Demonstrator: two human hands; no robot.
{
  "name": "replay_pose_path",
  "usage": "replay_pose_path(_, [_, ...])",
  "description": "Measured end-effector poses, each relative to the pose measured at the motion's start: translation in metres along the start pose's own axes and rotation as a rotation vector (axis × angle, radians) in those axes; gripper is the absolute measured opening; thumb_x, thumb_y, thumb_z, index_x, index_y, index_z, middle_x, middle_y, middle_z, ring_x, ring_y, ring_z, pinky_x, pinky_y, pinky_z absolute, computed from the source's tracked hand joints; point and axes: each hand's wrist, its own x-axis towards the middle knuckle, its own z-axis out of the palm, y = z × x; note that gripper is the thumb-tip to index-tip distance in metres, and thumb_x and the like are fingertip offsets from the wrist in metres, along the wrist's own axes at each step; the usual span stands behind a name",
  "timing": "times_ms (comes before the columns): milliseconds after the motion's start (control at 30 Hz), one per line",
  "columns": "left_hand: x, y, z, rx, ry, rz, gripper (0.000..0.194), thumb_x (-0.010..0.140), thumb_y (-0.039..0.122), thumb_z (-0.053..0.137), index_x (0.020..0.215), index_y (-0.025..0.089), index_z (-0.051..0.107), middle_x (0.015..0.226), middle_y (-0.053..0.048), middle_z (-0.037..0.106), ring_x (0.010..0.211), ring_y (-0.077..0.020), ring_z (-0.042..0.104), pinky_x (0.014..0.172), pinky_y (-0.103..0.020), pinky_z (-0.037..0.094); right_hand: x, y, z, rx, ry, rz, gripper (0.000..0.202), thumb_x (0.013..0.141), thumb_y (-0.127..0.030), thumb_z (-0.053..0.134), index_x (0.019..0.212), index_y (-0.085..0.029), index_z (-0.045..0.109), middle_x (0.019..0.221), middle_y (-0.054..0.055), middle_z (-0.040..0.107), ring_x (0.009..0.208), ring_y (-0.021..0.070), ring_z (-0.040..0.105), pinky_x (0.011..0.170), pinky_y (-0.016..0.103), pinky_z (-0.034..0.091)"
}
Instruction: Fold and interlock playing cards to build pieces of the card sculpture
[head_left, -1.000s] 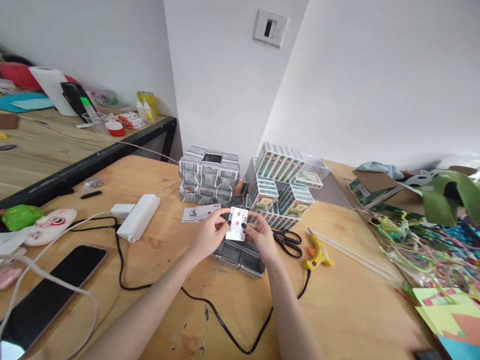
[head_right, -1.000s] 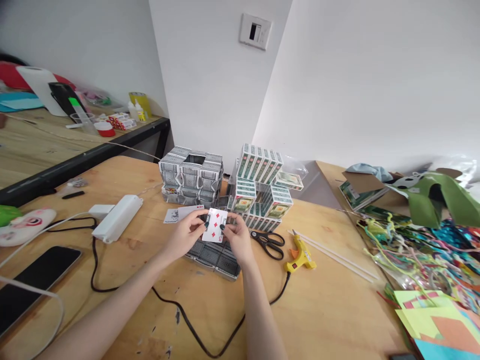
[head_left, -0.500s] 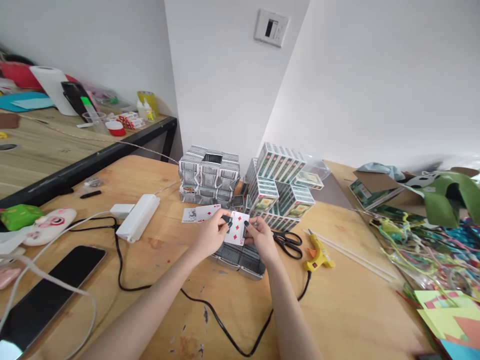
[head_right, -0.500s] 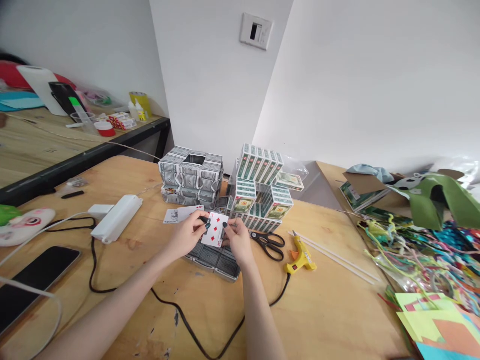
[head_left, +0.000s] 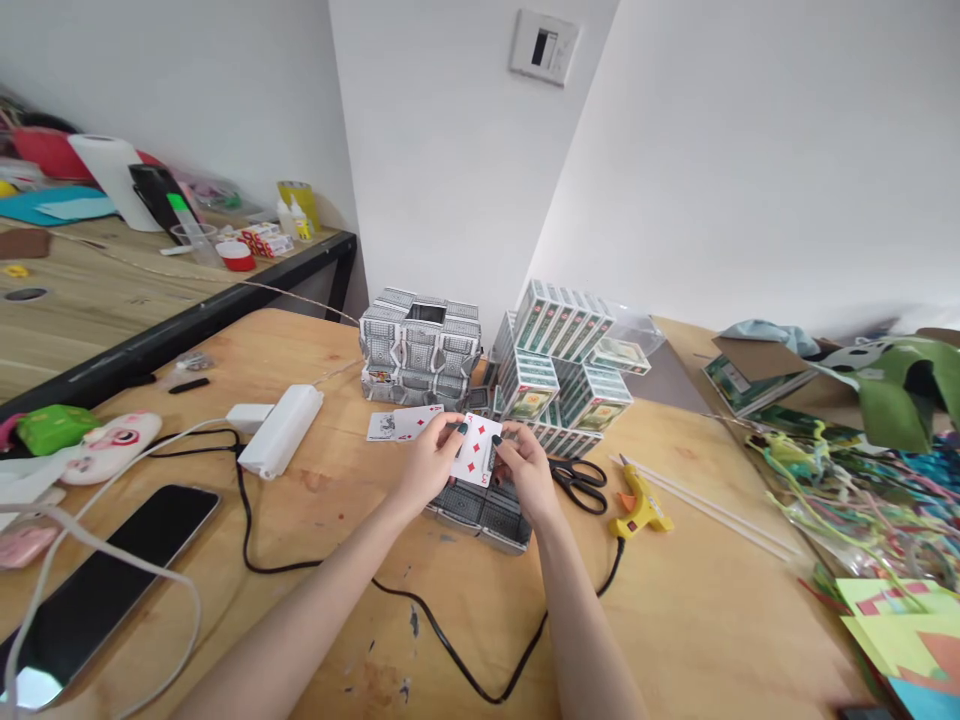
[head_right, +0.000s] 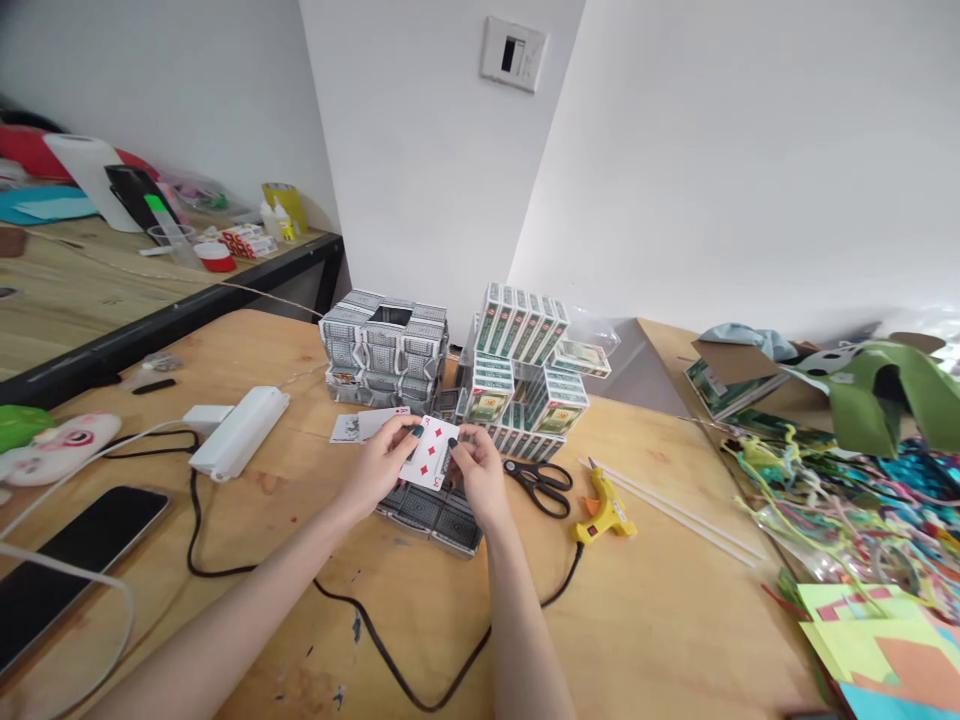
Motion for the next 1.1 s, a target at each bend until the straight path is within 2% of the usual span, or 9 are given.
replay_pose_path(67, [-0.0006,0.0015,-0.0012,0.000,-0.009,-0.061,0.022,0.080,0.031,0.045,0.099,0.020,0.050,0.057,0.005,0.050,0.034,-0.0066,0.038,0.031,-0.017,0.029,-0.0003,0.0001,0.0004,-0.035,-0.001,0.013,0.027,0.071,-0.036,0.059,0.089,-0.021,0.047,0.054,-0.006,0.052,0.042,0.0075,0.047,0.032,0.014,0.030])
replay_pose_path(167, [-0.0015,0.0029,-0.0016,0.011,-0.019,-0.085,0.020,0.080,0.030,0.044,0.098,0.021,0.049,0.056,0.006,0.046,0.031,-0.0054,0.036,0.029,-0.016,0.027,-0.0014,-0.0010,0.0011,-0.049,0.002,0.043,0.028,0.071,-0.038,0.060,0.088,-0.021,0.047,0.056,-0.005,0.051,0.045,0.0083,0.048,0.029,0.012,0.030])
replay_pose_path(400, [-0.0020,0.0041,-0.0008,0.033,-0.042,-0.108,0.018,0.081,0.025,0.042,0.098,0.021,0.045,0.061,0.006,0.050,0.030,-0.0044,0.038,0.030,-0.016,0.028,-0.0026,-0.0033,0.0014,0.051,-0.085,0.136,0.032,0.070,-0.043,0.061,0.089,-0.023,0.044,0.066,-0.003,0.055,0.050,0.0098,0.054,0.037,0.020,0.048])
replay_pose_path(600, [-0.0013,0.0008,-0.0006,-0.009,-0.055,-0.111,0.014,0.079,0.025,0.043,0.091,0.021,0.044,0.060,0.005,0.051,0.033,-0.0069,0.041,0.030,-0.017,0.028,-0.0018,-0.0008,-0.0011,0.044,-0.066,0.108,0.029,0.070,-0.040,0.062,0.084,-0.023,0.043,0.059,-0.006,0.053,0.046,0.0085,0.051,0.038,0.021,0.048])
replay_pose_path(767, [0.0008,-0.0022,-0.0006,-0.044,-0.037,-0.061,0.008,0.076,0.022,0.046,0.083,0.018,0.046,0.059,0.005,0.051,0.042,-0.0078,0.046,0.038,-0.017,0.034,-0.0014,0.0002,-0.0015,0.012,-0.052,0.061,0.027,0.070,-0.039,0.061,0.083,-0.022,0.047,0.058,-0.005,0.057,0.049,0.0109,0.055,0.041,0.021,0.047])
replay_pose_path(967, [0.0005,0.0001,-0.0028,-0.016,-0.071,-0.005,0.031,0.076,0.018,0.045,0.106,0.019,0.047,0.063,0.004,0.055,0.050,-0.0089,0.049,0.048,-0.019,0.038,-0.0016,-0.0002,-0.0012,0.000,-0.038,0.056,0.027,0.071,-0.039,0.060,0.088,-0.022,0.049,0.063,-0.003,0.061,0.051,0.0125,0.057,0.044,0.022,0.046])
replay_pose_path(1100, [-0.0007,0.0006,-0.0033,-0.010,-0.087,-0.011,0.028,0.076,0.018,0.044,0.104,0.020,0.048,0.062,0.004,0.055,0.052,-0.0094,0.050,0.050,-0.019,0.038,-0.0011,0.0001,-0.0019,-0.029,-0.026,0.055,0.026,0.070,-0.037,0.060,0.089,-0.022,0.051,0.064,-0.002,0.062,0.051,0.0124,0.056,0.045,0.022,0.045])
